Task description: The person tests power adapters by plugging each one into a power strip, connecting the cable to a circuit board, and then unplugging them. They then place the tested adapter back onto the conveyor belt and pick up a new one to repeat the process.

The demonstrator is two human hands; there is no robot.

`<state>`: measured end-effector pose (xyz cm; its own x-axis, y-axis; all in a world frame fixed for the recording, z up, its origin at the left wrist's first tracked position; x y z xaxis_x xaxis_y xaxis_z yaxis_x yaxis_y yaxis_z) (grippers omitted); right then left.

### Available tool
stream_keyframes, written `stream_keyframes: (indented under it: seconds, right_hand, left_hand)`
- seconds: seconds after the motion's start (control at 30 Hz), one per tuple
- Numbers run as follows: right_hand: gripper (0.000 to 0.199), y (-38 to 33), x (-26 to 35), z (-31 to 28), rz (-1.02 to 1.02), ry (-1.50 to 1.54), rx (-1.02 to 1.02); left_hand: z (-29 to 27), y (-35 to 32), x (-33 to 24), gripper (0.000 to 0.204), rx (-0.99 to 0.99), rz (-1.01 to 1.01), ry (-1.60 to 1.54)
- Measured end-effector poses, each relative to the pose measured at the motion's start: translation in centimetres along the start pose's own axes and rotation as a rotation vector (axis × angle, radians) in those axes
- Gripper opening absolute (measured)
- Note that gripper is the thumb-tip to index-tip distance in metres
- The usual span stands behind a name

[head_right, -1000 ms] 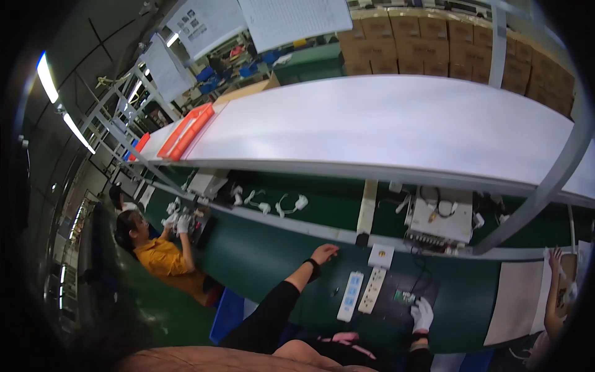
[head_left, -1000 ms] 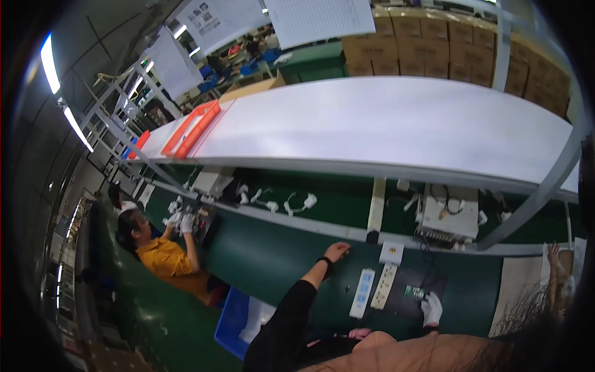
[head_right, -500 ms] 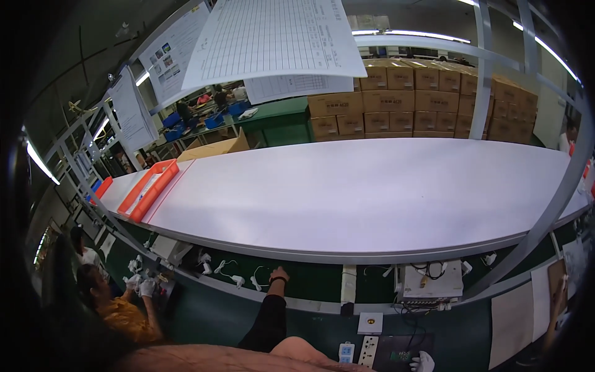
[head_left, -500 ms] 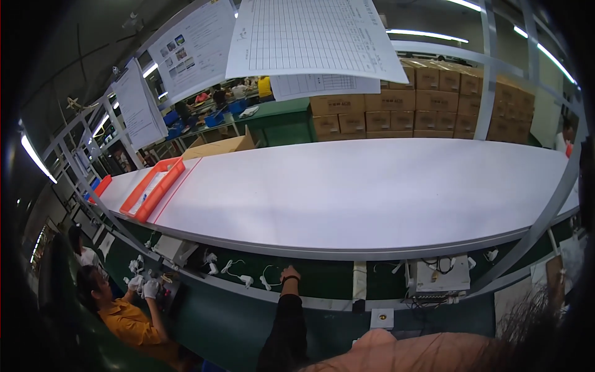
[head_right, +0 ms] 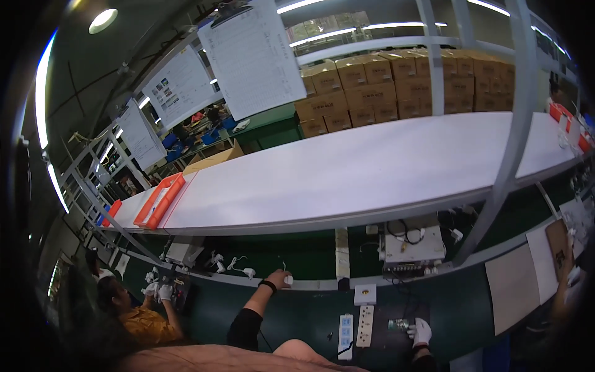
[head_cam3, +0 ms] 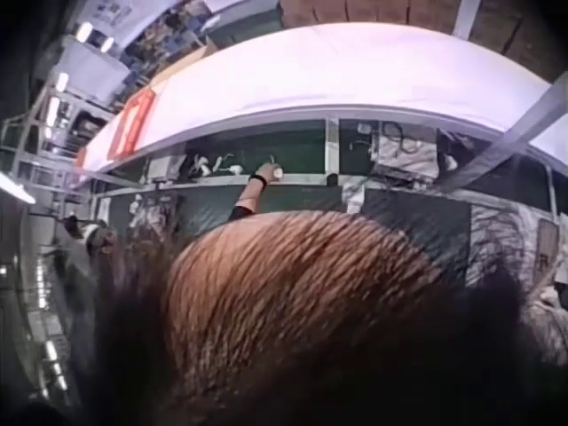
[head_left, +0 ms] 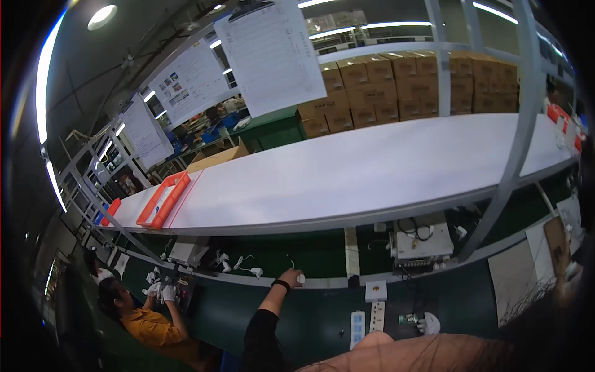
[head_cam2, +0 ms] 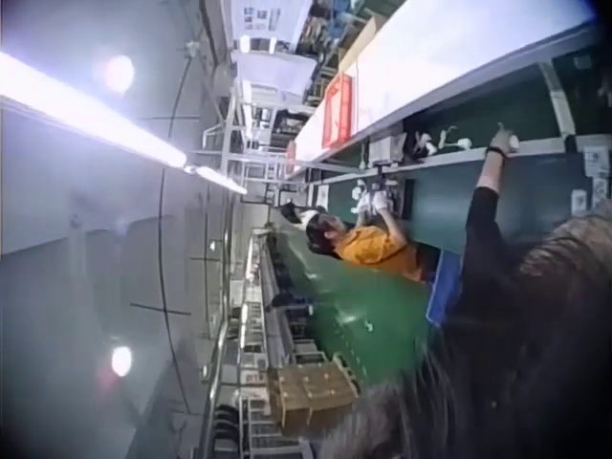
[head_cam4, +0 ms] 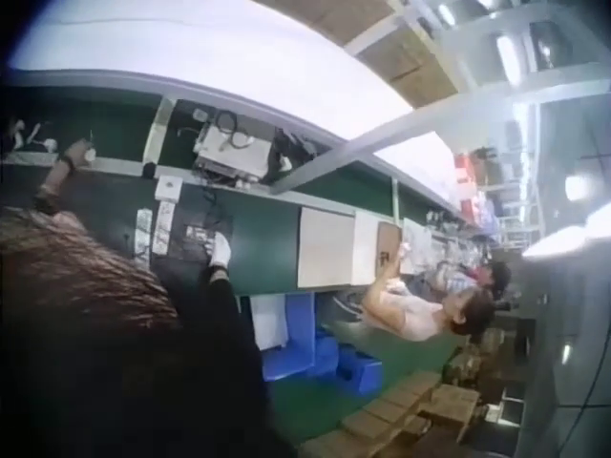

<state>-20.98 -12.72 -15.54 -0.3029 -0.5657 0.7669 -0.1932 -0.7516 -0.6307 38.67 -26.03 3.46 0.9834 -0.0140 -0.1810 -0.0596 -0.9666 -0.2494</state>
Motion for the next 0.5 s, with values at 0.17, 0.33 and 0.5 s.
stream_keyframes:
  seconds: [0.17,0.33,0.5]
  right_hand:
    - [0.029,-2.6,1.8,1.7,-0.067,0.091,0.111]
    - [0.049,-8.8,7.9,5.7,-0.19,0.073,0.381]
    - [0.055,-24.0,20.7,13.6,-1.135,-0.464,0.643]
  left_hand:
    - [-8.7,-9.2,-6.8,0.047,-0.091,-0.084,0.336]
    - [-12.1,-16.8,-15.8,0.045,-0.106,0.118,-0.614]
    - [-13.9,-22.2,-26.5,0.047,-0.05,0.482,-1.025]
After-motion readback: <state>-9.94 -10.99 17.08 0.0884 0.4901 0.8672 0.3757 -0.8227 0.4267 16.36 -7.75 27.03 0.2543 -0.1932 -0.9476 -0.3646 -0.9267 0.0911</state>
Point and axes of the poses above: each hand's wrist, its own y-axis towards the middle knuckle, its own z-axis out of the palm, x = y × z, the point moved 10 cm from there along y, towards the middle knuckle, and after that the axes turned 1 degree about z, right-handed, at the moved point
